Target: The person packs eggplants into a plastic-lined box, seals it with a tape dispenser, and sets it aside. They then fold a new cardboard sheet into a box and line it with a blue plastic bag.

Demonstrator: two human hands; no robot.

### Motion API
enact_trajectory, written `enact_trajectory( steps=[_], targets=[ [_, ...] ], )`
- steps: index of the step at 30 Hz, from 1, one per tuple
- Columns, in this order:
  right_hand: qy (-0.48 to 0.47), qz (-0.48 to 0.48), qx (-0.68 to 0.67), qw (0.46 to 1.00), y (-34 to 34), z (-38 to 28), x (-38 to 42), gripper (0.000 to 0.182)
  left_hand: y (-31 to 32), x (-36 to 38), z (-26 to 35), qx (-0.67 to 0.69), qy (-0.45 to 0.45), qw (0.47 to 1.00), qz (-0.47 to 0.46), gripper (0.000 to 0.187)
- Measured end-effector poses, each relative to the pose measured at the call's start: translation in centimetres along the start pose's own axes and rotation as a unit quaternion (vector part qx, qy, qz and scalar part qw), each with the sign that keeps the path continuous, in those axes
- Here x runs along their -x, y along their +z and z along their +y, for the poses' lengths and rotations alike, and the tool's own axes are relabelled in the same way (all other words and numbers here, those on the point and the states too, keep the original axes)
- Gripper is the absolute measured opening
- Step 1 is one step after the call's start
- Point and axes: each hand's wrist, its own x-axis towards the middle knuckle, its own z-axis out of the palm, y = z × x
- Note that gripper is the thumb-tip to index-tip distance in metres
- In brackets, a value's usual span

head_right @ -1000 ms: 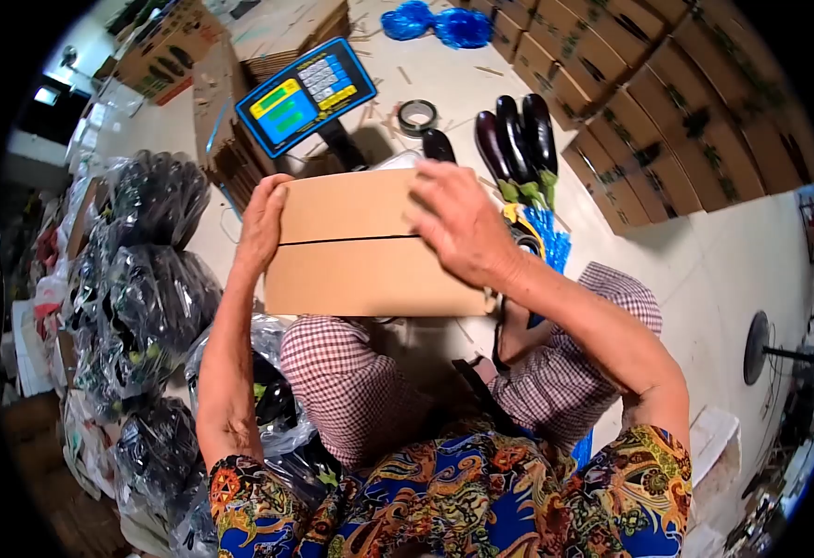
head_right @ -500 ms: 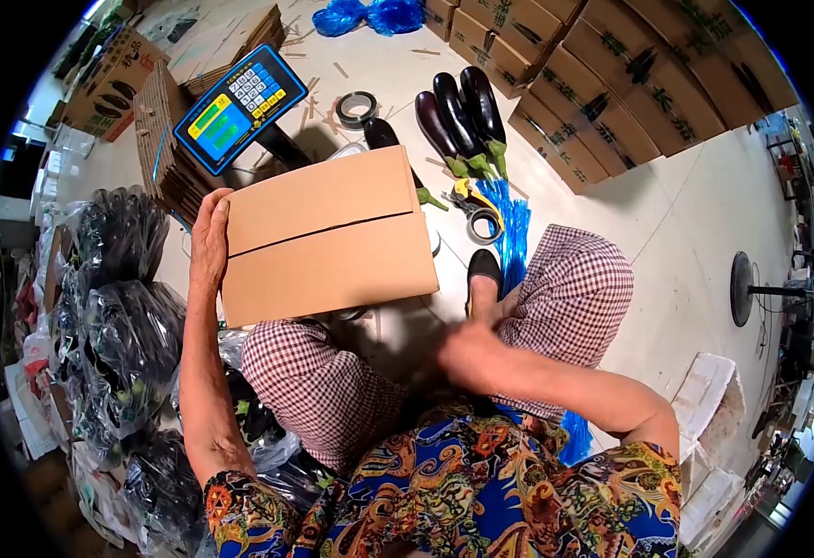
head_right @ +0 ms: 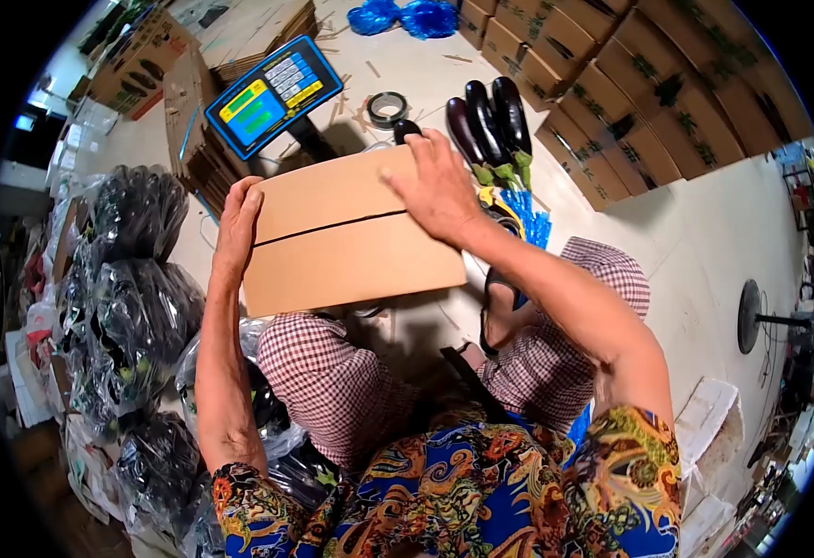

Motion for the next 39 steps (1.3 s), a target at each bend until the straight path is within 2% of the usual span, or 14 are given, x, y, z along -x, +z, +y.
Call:
enact_trajectory(
  steps=[5,8,11,14,17,19,21,22,23,25,29,32,36,39],
  targets=[
    [-0.013,-0.029,0.051,0.998,-0.6,-0.1,-1.1,0.063,-0.8,1.6,2.0,0.252,-0.139,0.955,-0.070,0.052],
    [-0.008,-0.077,0.086,0.993,-1.3,-0.8,-1.4,0.062,-1.0,1.5,1.2,0.296,-0.128,0.942,-0.094,0.050],
    [-0.035,-0.148,0.134,0.979,-1.9,-1.0,-2.3,0.057,-0.6,1.0,-0.2,0.253,-0.114,0.958,-0.071,0.048],
    [-0.058,-0.194,0.141,0.969,-2.5,-1.0,-2.8,0.057,-0.2,1.2,0.3,0.069,-0.042,0.997,-0.014,0.042],
    [-0.080,-0.229,0.126,0.962,-3.1,-0.8,-3.4,0.057,0.6,1.5,-0.3,0.043,-0.039,0.998,0.031,0.032],
    [-0.100,-0.238,0.044,0.965,-3.5,0.1,-3.6,0.057,0.2,1.8,0.0,0.041,-0.015,0.998,0.045,0.026],
    [-0.084,-0.217,-0.180,0.956,-3.9,2.0,-4.0,0.052,0.2,2.1,1.2,0.042,-0.048,0.997,0.044,0.025],
    [0.047,-0.197,-0.202,0.958,-4.7,2.6,-4.0,0.046,0.3,2.2,1.5,0.044,-0.060,0.996,0.047,0.026],
    [0.196,-0.143,-0.340,0.909,-4.1,4.7,-3.7,0.042,0.5,2.1,1.9,0.038,-0.061,0.996,0.045,0.028],
    [0.278,-0.139,-0.327,0.893,-3.4,12.1,-1.8,0.036,0.6,2.0,2.1,0.037,-0.079,0.995,0.040,0.029],
    [0.384,-0.191,-0.128,0.894,1.3,27.9,7.5,0.026,0.7,2.1,2.7,0.036,-0.085,0.995,0.037,0.029],
    [0.358,-0.118,-0.017,0.926,3.6,30.1,11.6,0.035,1.1,2.1,3.0,0.068,-0.122,0.989,0.052,0.030],
    [0.290,-0.147,0.041,0.945,7.1,29.1,11.7,0.054,1.2,2.0,3.3,0.037,-0.126,0.989,0.061,0.028],
    [0.280,-0.191,0.145,0.930,9.5,29.0,10.9,0.048,1.2,2.0,3.5,0.029,-0.122,0.990,0.060,0.028]
  ],
)
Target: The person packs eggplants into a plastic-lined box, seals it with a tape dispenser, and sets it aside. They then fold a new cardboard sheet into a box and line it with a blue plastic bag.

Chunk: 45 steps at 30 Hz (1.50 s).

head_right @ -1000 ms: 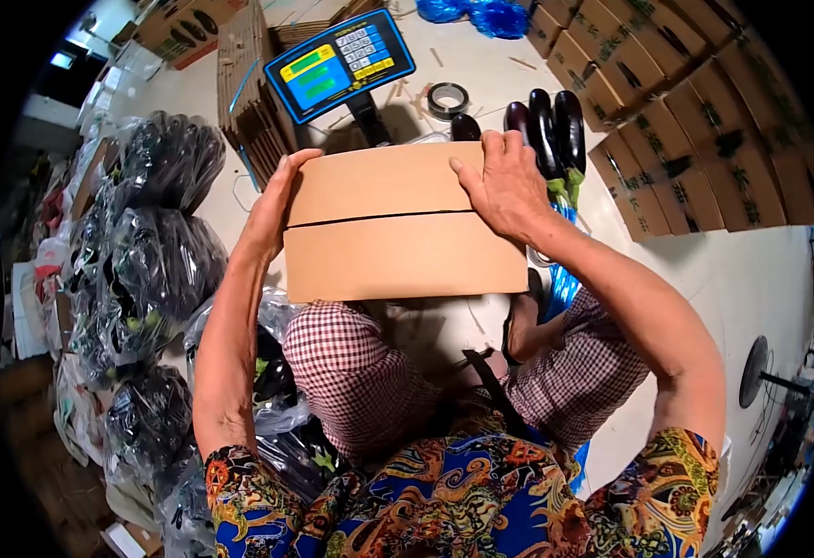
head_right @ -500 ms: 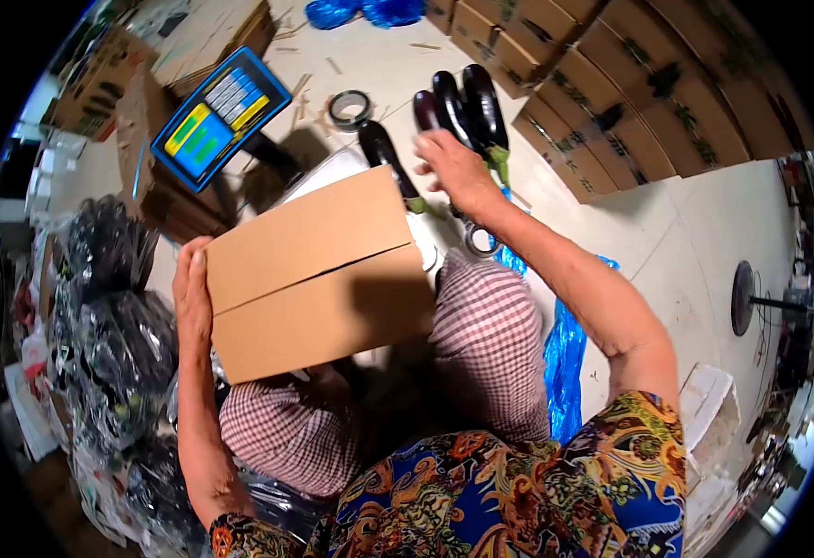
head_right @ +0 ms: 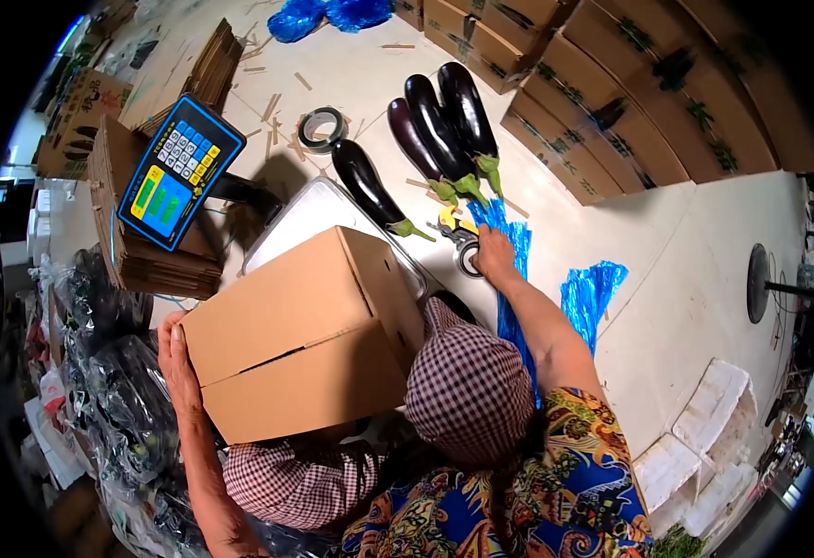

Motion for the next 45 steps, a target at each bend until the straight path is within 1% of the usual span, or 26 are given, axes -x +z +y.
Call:
enact_trajectory(
  steps=[2,4,8,10,11,12,13,16,18,20,22,23,24,26,27,28,30,31,32,34,39,40,42,43,44,45],
  targets=[
    [0.017,-0.024,0.002,1.000,0.3,-0.5,-0.5,0.043,0.0,-0.1,0.0,0.006,-0.001,1.000,0.001,0.028],
    [0.000,-0.056,0.004,0.998,0.3,-0.8,-0.5,0.041,0.1,0.0,-0.2,0.021,-0.010,1.000,0.005,0.028],
    [0.023,-0.050,-0.193,0.980,-3.1,-0.8,1.6,0.043,-0.1,-0.1,-0.4,0.013,-0.016,1.000,0.012,0.028],
    [0.036,-0.077,-0.410,0.908,-5.7,-0.9,3.3,0.046,-0.2,-0.1,-0.7,0.025,-0.019,0.999,0.005,0.028],
    [0.051,-0.074,-0.504,0.859,-7.6,-1.3,4.6,0.049,-0.1,-0.1,-0.6,0.033,-0.024,0.999,0.005,0.029],
    [0.063,-0.073,-0.593,0.799,-11.5,-3.1,6.1,0.052,-0.2,0.0,-0.4,0.042,-0.028,0.999,0.007,0.029],
    [0.017,-0.035,-0.634,0.772,-13.2,-3.6,6.5,0.055,-0.3,-0.1,-0.5,0.035,-0.027,0.999,-0.005,0.029],
    [-0.011,-0.026,-0.658,0.752,-20.1,-6.1,7.6,0.056,-0.4,-0.4,-1.6,0.036,0.034,0.999,-0.003,0.027],
    [-0.035,-0.027,-0.661,0.749,-23.9,-8.2,9.0,0.056,-0.4,-0.4,-1.6,0.049,0.036,0.998,-0.010,0.025],
    [-0.095,0.045,-0.648,0.754,-27.5,-12.0,11.6,0.056,-0.3,-0.6,-2.2,0.090,0.030,0.995,-0.011,0.023],
    [-0.188,0.071,-0.618,0.760,-29.9,-15.4,13.7,0.058,-0.4,-0.5,-1.9,0.082,0.032,0.996,-0.018,0.023],
    [-0.215,-0.004,-0.613,0.760,-30.8,-16.1,14.4,0.063,-0.5,-0.5,-2.4,0.064,0.049,0.997,-0.013,0.023],
    [-0.201,-0.064,-0.627,0.750,-30.9,-16.7,14.6,0.061,-0.5,-0.8,-3.0,0.045,0.068,0.997,-0.004,0.023],
    [-0.178,-0.168,-0.664,0.706,-30.4,-18.2,14.3,0.057,-0.4,-1.1,-3.9,0.031,0.103,0.994,0.007,0.023],
    [-0.175,-0.181,-0.664,0.705,-30.3,-20.1,14.9,0.052,-0.4,-1.3,-4.4,0.029,0.118,0.993,0.010,0.022],
    [-0.173,-0.201,-0.653,0.709,-30.2,-20.7,15.2,0.056,-0.3,-1.2,-4.2,0.034,0.137,0.990,0.016,0.021],
    [-0.271,-0.149,-0.612,0.727,-30.5,-23.2,16.5,0.065,-0.5,-0.9,-3.8,0.033,0.147,0.988,0.018,0.021],
    [-0.285,-0.143,-0.573,0.755,-31.5,-24.3,17.5,0.076,-0.5,-0.8,-3.7,0.036,0.149,0.988,0.020,0.021],
    [-0.284,-0.148,-0.501,0.804,-32.1,-24.9,17.8,0.078,-0.5,-0.7,-3.7,0.040,0.149,0.988,0.021,0.021],
    [-0.340,-0.141,-0.406,0.837,-31.8,-26.7,17.2,0.076,-0.7,-0.5,-3.1,0.040,0.136,0.990,0.011,0.027],
    [-0.403,-0.114,-0.370,0.829,-29.4,-29.4,17.0,0.071,-0.6,-0.4,-3.1,0.023,0.136,0.990,0.019,0.025],
    [-0.448,-0.063,-0.319,0.832,-28.7,-29.7,16.6,0.070,-0.6,-0.3,-3.2,0.019,0.138,0.990,0.022,0.025],
    [-0.489,-0.061,-0.249,0.834,-26.6,-30.2,15.8,0.069,-0.5,-0.5,-3.3,0.012,0.139,0.990,0.022,0.025],
    [-0.460,-0.090,-0.233,0.852,-26.0,-30.4,15.8,0.067,-0.2,-0.4,-3.2,-0.003,0.162,0.986,0.050,0.024],
    [-0.479,-0.076,-0.222,0.846,-26.3,-30.4,15.4,0.066,-0.1,-0.6,-3.4,0.016,0.134,0.990,0.041,0.023],
    [-0.469,-0.090,-0.216,0.851,-26.5,-30.6,15.5,0.065,-0.1,-0.8,-3.7,0.014,0.158,0.986,0.045,0.023]
  ],
)
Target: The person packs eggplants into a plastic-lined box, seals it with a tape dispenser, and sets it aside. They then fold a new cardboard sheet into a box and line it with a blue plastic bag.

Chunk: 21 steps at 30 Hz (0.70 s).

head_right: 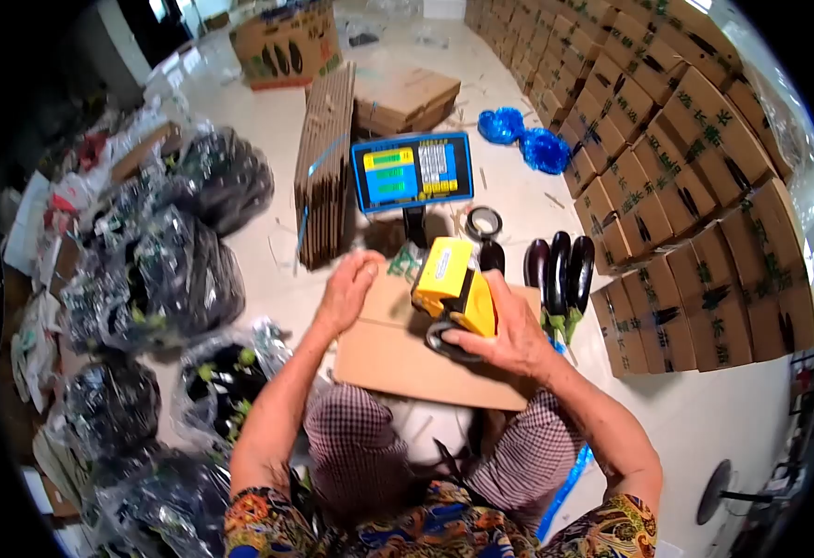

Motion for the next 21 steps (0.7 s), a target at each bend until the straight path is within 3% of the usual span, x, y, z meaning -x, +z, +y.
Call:
enact_trajectory(
  steps=[7,10,13,14,21],
  targets=[
    [0.007,-0.039,0.051,0.998,0.2,-1.0,-0.9,0.066,0.0,0.2,0.1,0.042,-0.005,0.999,0.024,0.027],
    [-0.031,-0.043,0.082,0.995,0.4,-1.1,-1.2,0.067,-0.2,0.0,0.5,-0.016,0.051,0.989,0.135,0.034],
    [-0.055,-0.036,0.103,0.993,0.9,-1.5,-1.2,0.070,-2.2,0.9,3.9,0.133,-0.026,0.978,0.160,0.042],
    [-0.054,-0.038,0.104,0.992,1.1,-1.7,-1.2,0.071,-3.4,1.5,5.8,0.246,-0.075,0.961,0.098,0.047],
    [-0.046,-0.064,0.118,0.990,1.7,-2.2,-1.6,0.069,-3.9,3.6,8.0,0.240,-0.179,0.950,-0.084,0.043]
  ],
)
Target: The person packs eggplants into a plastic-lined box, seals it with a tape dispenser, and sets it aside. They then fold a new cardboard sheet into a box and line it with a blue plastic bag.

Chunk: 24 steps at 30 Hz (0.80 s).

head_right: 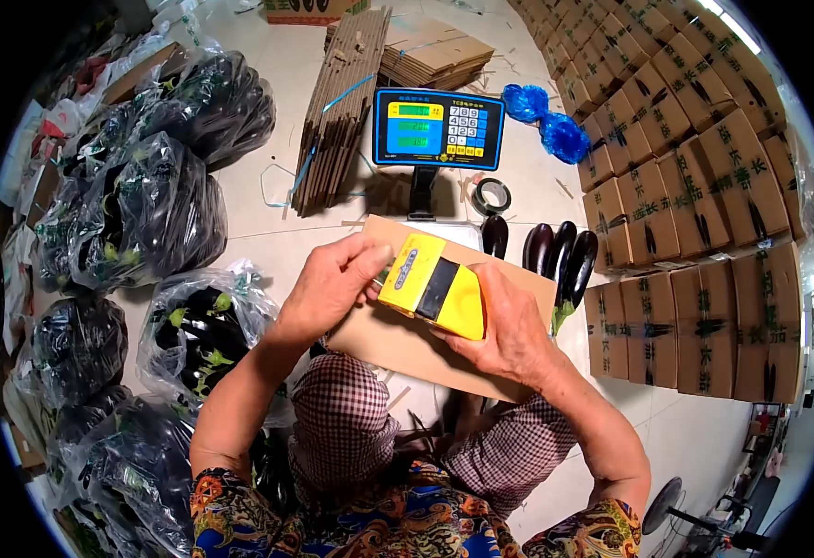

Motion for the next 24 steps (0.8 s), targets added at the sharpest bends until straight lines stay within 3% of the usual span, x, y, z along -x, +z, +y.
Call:
enact_trajectory(
  steps=[5,10,14,18,24],
  targets=[
    [-0.016,-0.021,0.033,0.999,-0.4,-1.2,-0.7,0.056,0.5,-0.3,-0.8,0.012,0.013,0.999,0.049,0.033],
    [-0.006,-0.041,0.050,0.998,-0.5,-1.4,-1.3,0.065,-0.5,-0.8,-1.5,0.070,-0.006,0.997,0.041,0.031],
    [-0.001,-0.075,0.090,0.993,-1.3,-1.9,-1.5,0.064,-2.8,-0.7,-2.3,-0.005,0.008,0.999,0.050,0.032],
    [0.057,-0.102,0.103,0.988,-2.3,-1.6,-1.0,0.066,-9.8,-0.6,-4.7,0.068,-0.040,0.983,0.166,0.027],
    [0.063,-0.136,0.170,0.974,-2.0,-2.4,-2.0,0.066,-12.4,1.0,-9.7,0.194,-0.066,0.962,0.178,0.025]
  ],
)
